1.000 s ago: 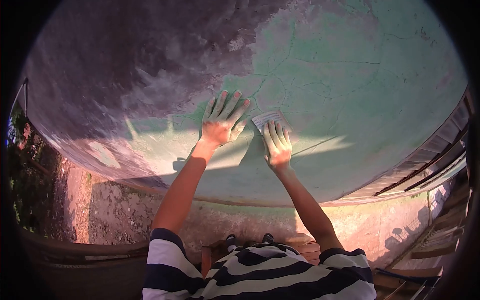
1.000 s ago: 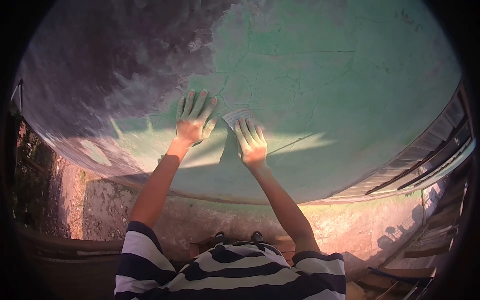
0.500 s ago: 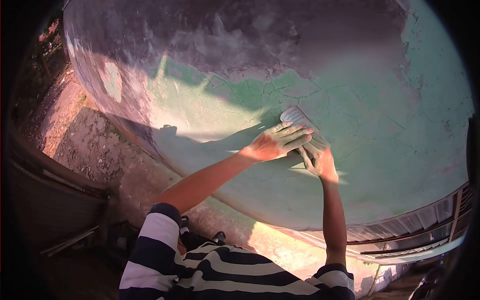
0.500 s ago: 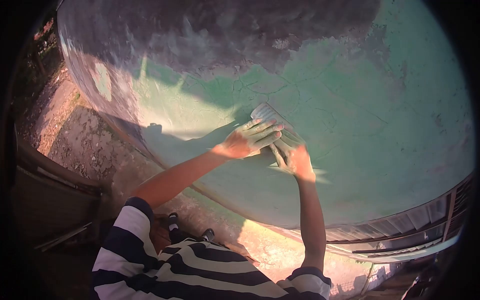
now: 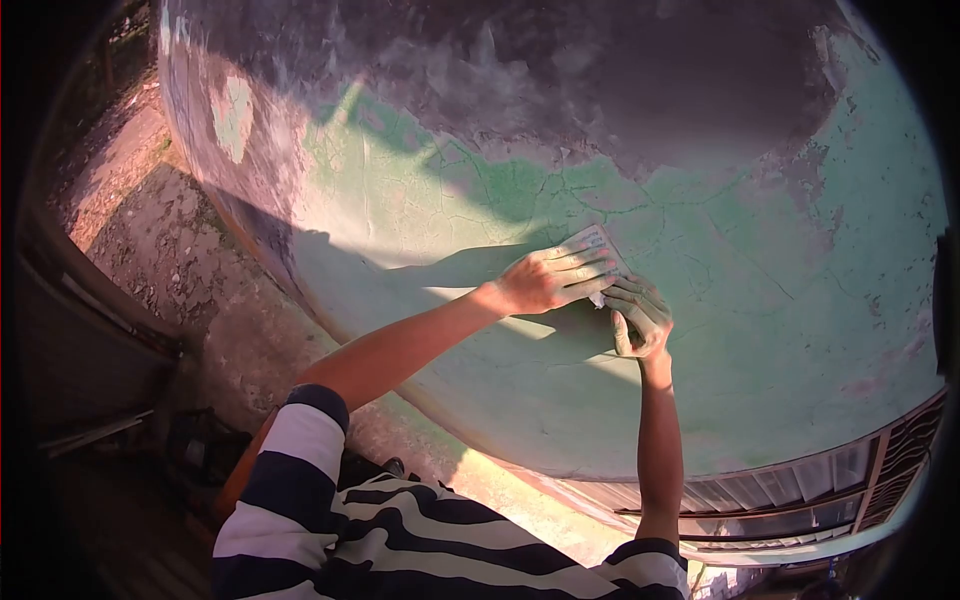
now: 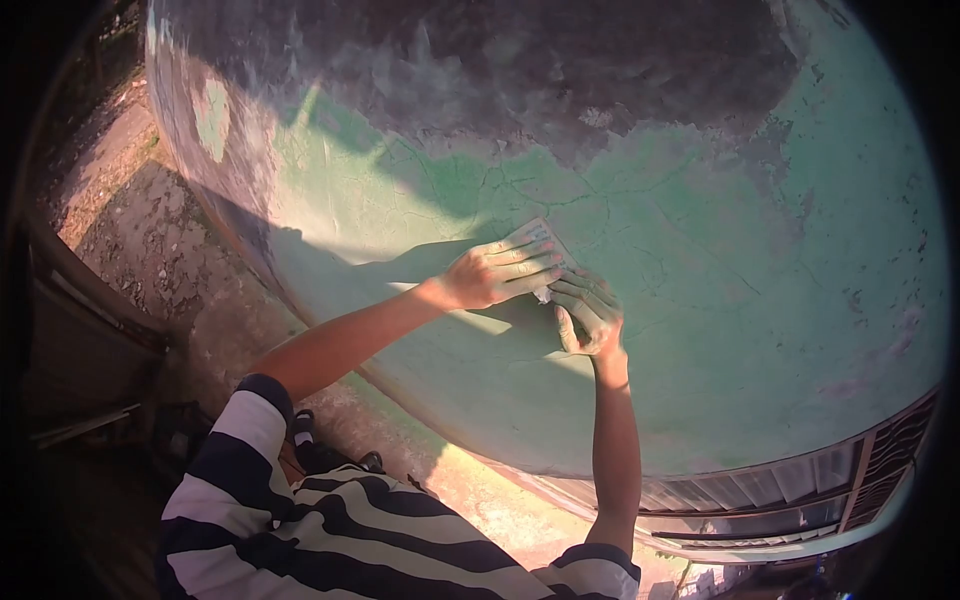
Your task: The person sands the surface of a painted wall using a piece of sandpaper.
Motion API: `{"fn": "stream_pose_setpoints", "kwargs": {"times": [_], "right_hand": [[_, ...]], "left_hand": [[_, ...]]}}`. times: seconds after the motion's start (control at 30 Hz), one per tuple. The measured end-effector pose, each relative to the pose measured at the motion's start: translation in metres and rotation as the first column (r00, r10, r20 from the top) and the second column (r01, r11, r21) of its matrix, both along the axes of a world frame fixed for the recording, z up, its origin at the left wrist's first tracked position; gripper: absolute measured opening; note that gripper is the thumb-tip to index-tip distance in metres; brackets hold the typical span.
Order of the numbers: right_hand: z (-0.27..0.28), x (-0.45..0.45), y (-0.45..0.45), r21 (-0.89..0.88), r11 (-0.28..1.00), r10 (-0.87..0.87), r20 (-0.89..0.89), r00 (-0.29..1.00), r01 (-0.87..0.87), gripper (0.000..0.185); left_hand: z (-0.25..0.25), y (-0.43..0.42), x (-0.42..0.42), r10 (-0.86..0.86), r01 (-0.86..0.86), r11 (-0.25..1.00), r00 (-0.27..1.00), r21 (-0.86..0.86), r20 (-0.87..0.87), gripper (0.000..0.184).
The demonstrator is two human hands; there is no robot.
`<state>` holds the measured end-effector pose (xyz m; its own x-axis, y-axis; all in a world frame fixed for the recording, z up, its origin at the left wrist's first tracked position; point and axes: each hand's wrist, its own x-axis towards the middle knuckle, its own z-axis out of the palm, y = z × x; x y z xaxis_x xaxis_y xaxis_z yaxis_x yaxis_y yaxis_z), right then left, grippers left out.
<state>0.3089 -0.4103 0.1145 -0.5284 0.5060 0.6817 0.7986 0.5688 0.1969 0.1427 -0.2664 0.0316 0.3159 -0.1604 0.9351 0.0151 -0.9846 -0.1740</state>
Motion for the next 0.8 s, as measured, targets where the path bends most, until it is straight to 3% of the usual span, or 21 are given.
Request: {"fn": "stream_pose_setpoints", "kwargs": {"times": [0.13, 0.27, 0.33, 0.37, 0.43, 0.57, 0.67, 0.8], "right_hand": [[0.003, -0.004, -0.004, 0.119, 0.993, -0.020, -0.033, 0.999, 0.023, 0.015], [0.013, -0.007, 0.000, 0.161, 0.987, 0.028, -0.184, 0.983, 0.002, 0.018], [0.035, -0.017, 0.002, 0.251, 0.965, -0.022, -0.216, 0.976, 0.078, 0.026], [0.051, -0.023, 0.005, 0.287, 0.954, -0.040, -0.181, 0.983, 0.092, 0.027], [0.089, -0.032, 0.018, 0.303, 0.950, -0.036, -0.133, 0.990, 0.075, 0.019], [0.155, -0.044, 0.061, 0.307, 0.952, 0.039, -0.124, 0.992, 0.001, 0.018], [0.191, -0.070, 0.094, 0.255, 0.960, 0.132, -0.058, 0.990, -0.113, 0.019], [0.205, -0.092, 0.124, 0.155, 0.988, 0.044, -0.150, 0.988, -0.020, 0.022]], "left_hand": [[0.002, 0.000, 0.000, -0.106, 0.105, 0.994, 0.993, -0.018, -0.057, 0.046], [0.015, -0.005, 0.000, -0.171, 0.171, 0.985, 0.985, 0.005, -0.039, 0.045], [0.022, -0.010, 0.006, -0.203, 0.203, 0.979, 0.977, -0.004, -0.067, 0.040], [0.017, -0.011, 0.014, -0.141, 0.138, 0.989, 0.988, -0.045, -0.068, 0.044], [0.018, -0.013, 0.022, -0.120, 0.118, 0.992, 0.992, -0.056, -0.036, 0.045], [0.020, -0.021, 0.034, -0.046, 0.041, 0.988, 0.998, -0.150, -0.033, 0.049], [0.041, -0.019, 0.030, -0.061, 0.063, 0.993, 0.998, -0.103, 0.028, 0.051], [0.040, 0.005, 0.033, 0.015, -0.015, 1.000, 1.000, -0.016, -0.006, 0.054]]}}
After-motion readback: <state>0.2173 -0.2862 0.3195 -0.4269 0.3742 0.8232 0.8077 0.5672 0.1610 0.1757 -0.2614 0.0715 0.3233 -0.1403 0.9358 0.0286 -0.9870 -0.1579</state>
